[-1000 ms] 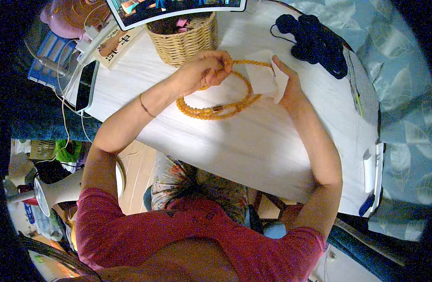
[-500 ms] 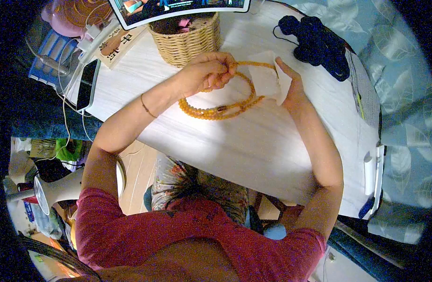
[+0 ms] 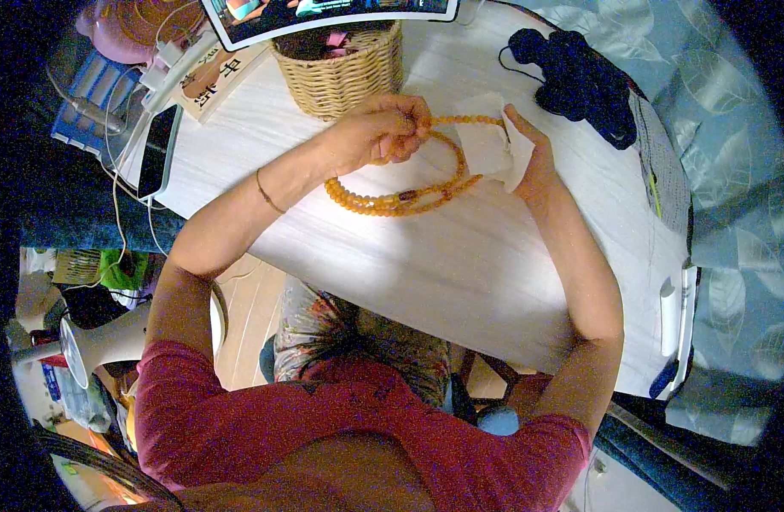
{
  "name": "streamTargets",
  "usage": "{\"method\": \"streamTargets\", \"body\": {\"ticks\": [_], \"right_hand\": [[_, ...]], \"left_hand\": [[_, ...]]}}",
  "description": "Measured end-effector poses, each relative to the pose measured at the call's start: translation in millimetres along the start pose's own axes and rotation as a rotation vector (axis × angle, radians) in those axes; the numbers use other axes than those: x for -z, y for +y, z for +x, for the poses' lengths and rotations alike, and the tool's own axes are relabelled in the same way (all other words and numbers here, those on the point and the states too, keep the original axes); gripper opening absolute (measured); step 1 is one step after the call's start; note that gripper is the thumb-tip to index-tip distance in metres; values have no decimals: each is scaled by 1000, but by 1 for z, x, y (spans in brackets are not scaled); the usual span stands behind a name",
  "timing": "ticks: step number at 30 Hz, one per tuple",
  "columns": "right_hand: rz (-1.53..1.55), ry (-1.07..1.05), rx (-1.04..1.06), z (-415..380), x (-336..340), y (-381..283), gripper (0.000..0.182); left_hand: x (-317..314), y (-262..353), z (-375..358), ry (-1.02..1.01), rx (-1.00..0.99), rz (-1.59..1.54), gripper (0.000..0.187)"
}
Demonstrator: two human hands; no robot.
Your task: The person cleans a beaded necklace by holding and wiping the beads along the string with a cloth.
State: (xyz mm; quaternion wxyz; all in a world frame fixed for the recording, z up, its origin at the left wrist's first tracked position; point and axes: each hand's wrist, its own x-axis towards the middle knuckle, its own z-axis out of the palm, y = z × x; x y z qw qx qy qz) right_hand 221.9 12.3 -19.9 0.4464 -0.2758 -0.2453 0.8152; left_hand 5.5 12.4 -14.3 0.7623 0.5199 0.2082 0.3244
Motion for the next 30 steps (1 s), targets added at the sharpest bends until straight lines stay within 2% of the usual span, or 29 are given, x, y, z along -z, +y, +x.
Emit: {"method": "streamTargets", "body": {"ticks": [2, 5, 9, 14, 17, 20, 23, 26, 29, 30], "right_hand": [[-33, -191, -38, 2, 12, -2, 37], [-3, 106, 12, -1, -5, 1, 36], [16, 120, 11, -2, -12, 1, 36], [-57, 148, 58, 5, 5, 2, 39], [-7, -252, -8, 9, 26, -1, 39], [-33, 176, 67, 1, -10, 3, 41], [-16, 52, -8, 12, 24, 1, 41], [19, 150, 36, 0, -8, 1, 40], [24, 165, 56, 0, -8, 1, 40], [-40, 89, 74, 2, 1, 1, 40]], "left_hand": [[-1, 1, 0, -28, 4, 28, 11], [-5, 8, -4, 9, 13, 17, 13], [0, 7, -3, 55, -80, 61, 16], [0, 2, 0, 40, -85, 4, 12], [3, -2, 2, -4, -89, 25, 11], [5, -2, 2, -53, -60, -14, 12], [3, 5, -1, -18, -29, -44, 14], [1, 5, -1, 1, -74, 6, 17], [1, -2, 3, 17, -136, 13, 14], [1, -4, 4, 26, -152, 3, 12]]}}
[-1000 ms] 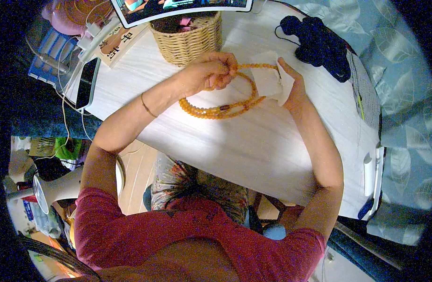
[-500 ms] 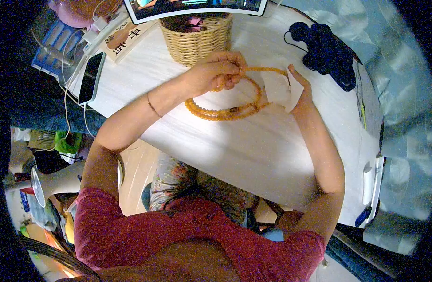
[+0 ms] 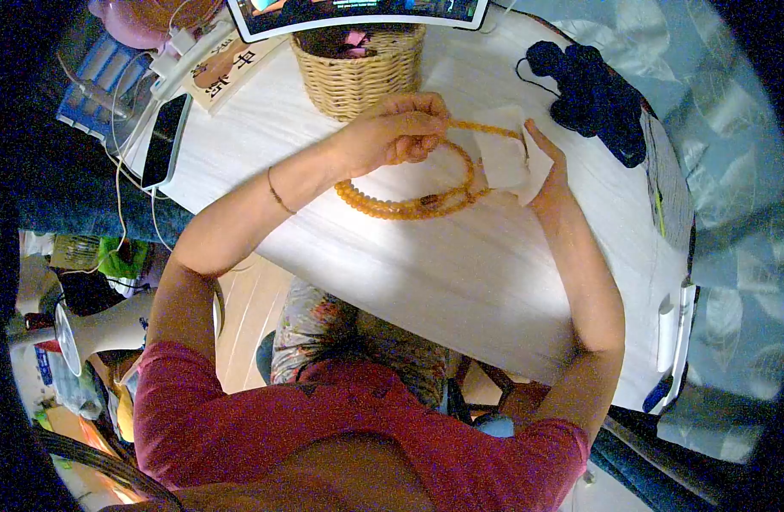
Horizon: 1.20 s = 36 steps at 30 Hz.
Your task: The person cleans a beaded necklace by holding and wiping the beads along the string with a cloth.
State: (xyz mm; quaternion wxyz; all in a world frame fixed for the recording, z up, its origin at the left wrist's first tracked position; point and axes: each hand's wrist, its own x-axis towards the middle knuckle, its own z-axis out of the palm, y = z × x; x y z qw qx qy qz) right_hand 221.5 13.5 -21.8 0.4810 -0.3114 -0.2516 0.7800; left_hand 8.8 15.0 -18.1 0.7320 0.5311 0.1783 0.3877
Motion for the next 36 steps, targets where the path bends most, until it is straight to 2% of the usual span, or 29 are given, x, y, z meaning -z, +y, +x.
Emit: {"method": "streamTargets", "body": {"ticks": [2, 5, 8, 12, 14, 17, 20, 23, 26, 29, 32, 35, 36], "right_hand": [[-118, -153, 42, 7, 25, 0, 40], [47, -6, -20, -3, -7, 2, 42], [-76, -40, 29, 3, 17, 1, 42], [16, 140, -17, -6, -16, 1, 42], [40, 192, -5, -5, -20, 1, 42], [51, 63, -29, -1, -6, 1, 42], [-123, -185, -5, 7, 29, -1, 41], [125, -358, -114, 5, 18, 0, 42], [-25, 107, 27, -1, 2, 3, 41], [58, 133, -22, -5, -16, 2, 41], [26, 87, -34, -1, -7, 1, 42], [38, -260, -76, 8, 28, -1, 42], [44, -259, -74, 8, 28, -1, 41]], "left_hand": [[-1, 6, -3, -36, 32, 3, 10], [-1, 7, -5, -62, 60, 49, 11], [2, 1, -1, -60, 91, 14, 16], [-1, 17, -6, 16, 154, 9, 20], [0, 14, -6, 2, 87, 64, 20], [0, 8, -3, 1, 36, 30, 15], [-3, 6, -3, 5, 51, 6, 11], [-2, 4, -3, -24, 88, 35, 10], [0, 4, -3, -68, 120, 13, 10], [0, 10, -4, -51, 130, -43, 12], [-3, 13, -5, -26, 100, 13, 14], [-3, 6, -3, -30, 53, 46, 16], [-2, 3, -2, -34, 37, 45, 16]]}}
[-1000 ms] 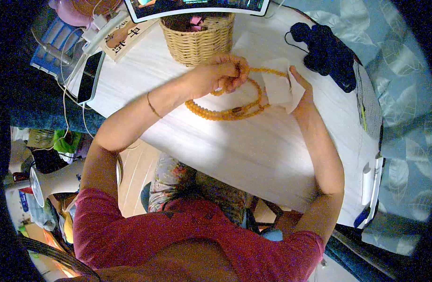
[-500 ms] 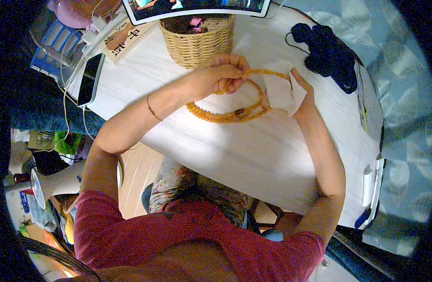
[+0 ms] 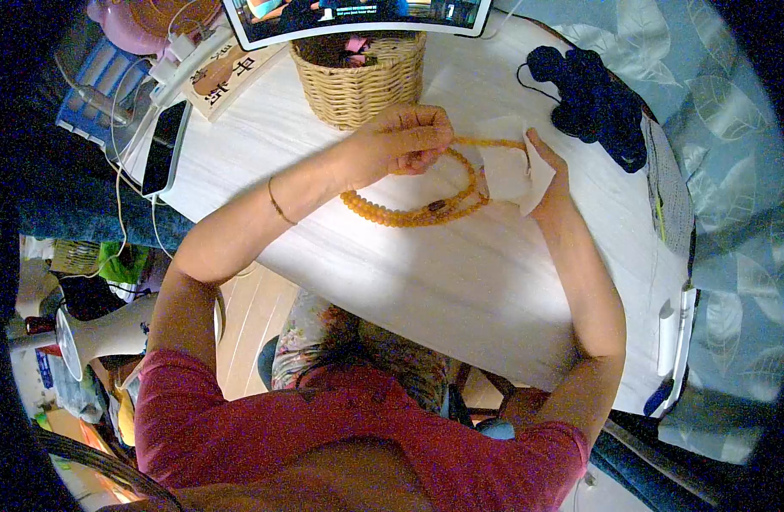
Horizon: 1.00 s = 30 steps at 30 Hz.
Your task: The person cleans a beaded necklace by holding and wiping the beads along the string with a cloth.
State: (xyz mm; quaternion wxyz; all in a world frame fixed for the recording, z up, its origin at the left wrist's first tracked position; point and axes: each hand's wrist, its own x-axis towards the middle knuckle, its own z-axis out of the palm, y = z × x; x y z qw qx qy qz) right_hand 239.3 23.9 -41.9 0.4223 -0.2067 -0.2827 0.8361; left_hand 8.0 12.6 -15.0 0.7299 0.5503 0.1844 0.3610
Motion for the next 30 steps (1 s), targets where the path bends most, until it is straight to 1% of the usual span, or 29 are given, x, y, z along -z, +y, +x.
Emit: {"method": "streamTargets", "body": {"ticks": [2, 3, 5, 8, 11, 12, 14, 17, 20, 23, 27, 29, 30], "right_hand": [[11, 1, 7, 0, -4, 0, 40], [-24, 141, 30, 0, -13, 1, 40], [-94, 422, 76, 0, -39, 5, 43], [-84, 362, 57, -1, -44, 5, 43], [-168, 212, 69, -3, -23, 4, 41], [-135, 276, 63, -2, -28, 4, 41], [-69, 404, 50, -1, -42, 4, 41], [-4, 11, 10, -1, -4, 0, 40], [42, -52, 19, 2, 1, 1, 39], [-43, 457, 67, 2, -40, 4, 43], [-65, 454, 49, 0, -38, 4, 44], [-42, 476, 41, 0, -36, 3, 44], [-35, 411, 9, -1, -34, 2, 44]], "left_hand": [[-1, -1, 0, 2, -7, -12, 16], [-1, -1, -1, 3, -10, -17, 15], [-1, 3, -3, -28, 46, 11, 16], [3, 0, -1, -48, 95, -5, 16], [4, 4, -1, -7, 108, -38, 16], [4, 6, -2, 15, 109, -46, 17], [3, 4, -2, 0, 49, 1, 17], [2, -1, -1, 7, 15, 36, 18], [1, -2, 1, 18, 5, 0, 17], [2, 2, 0, -12, 4, 12, 17], [4, 4, -1, -17, 81, 14, 18], [5, 5, -2, 26, 71, -98, 18], [5, 6, -2, 47, 66, -155, 19]]}}
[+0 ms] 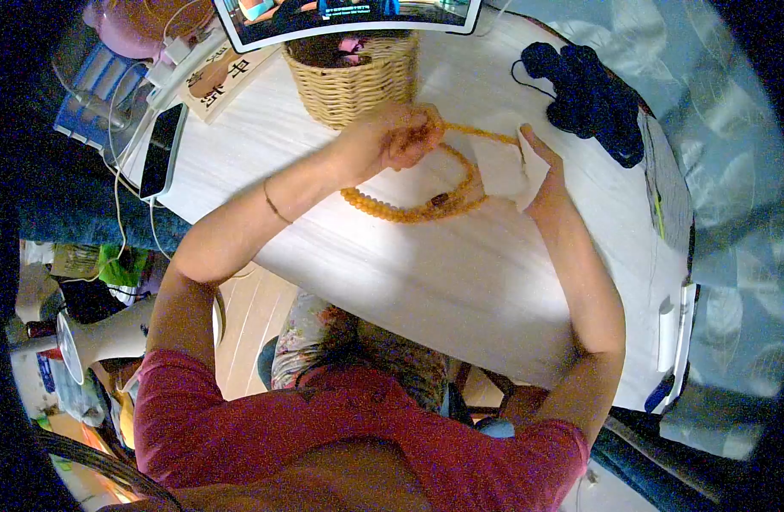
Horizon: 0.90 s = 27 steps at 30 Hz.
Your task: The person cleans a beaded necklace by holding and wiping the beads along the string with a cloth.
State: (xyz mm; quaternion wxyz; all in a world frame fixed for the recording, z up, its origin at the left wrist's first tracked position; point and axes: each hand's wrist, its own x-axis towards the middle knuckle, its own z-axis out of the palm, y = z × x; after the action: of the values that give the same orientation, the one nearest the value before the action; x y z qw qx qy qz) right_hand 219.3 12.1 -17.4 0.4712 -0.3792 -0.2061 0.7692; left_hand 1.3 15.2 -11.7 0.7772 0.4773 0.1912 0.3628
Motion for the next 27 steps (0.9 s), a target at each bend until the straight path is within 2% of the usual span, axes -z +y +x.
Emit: {"method": "streamTargets", "body": {"ticks": [2, 5, 8, 11, 14, 17, 20, 22, 25, 27], "right_hand": [[1, -131, -62, 1, 8, -2, 43], [67, -193, -47, 1, 7, 0, 44], [-47, 7, 3, -8, -11, 4, 44], [-263, -93, 20, -33, -31, 3, 42], [-247, -354, 76, -52, -34, -2, 40], [-52, -751, 106, -60, -36, -14, 37], [99, -1000, 81, -58, -36, -23, 35], [76, -957, 125, -44, -25, -25, 34], [-245, -510, 348, -19, 5, -18, 28], [-203, -205, 359, -8, -8, -8, 29]], "left_hand": [[-1, 2, -1, -8, -14, 68, 20], [-3, 4, 0, -27, -70, 105, 17], [-9, 9, -2, 7, -99, -14, 14], [-5, 14, -1, -34, -131, -128, 12], [-3, 19, -5, -119, -122, -206, 10], [-9, 21, -10, -187, -93, -258, 11], [-13, 22, -10, -181, -100, -283, 11], [-13, 21, -9, -150, -118, -273, 11], [-8, 18, -5, -111, -142, -201, 11], [-6, 17, -4, -105, -148, -129, 11]]}}
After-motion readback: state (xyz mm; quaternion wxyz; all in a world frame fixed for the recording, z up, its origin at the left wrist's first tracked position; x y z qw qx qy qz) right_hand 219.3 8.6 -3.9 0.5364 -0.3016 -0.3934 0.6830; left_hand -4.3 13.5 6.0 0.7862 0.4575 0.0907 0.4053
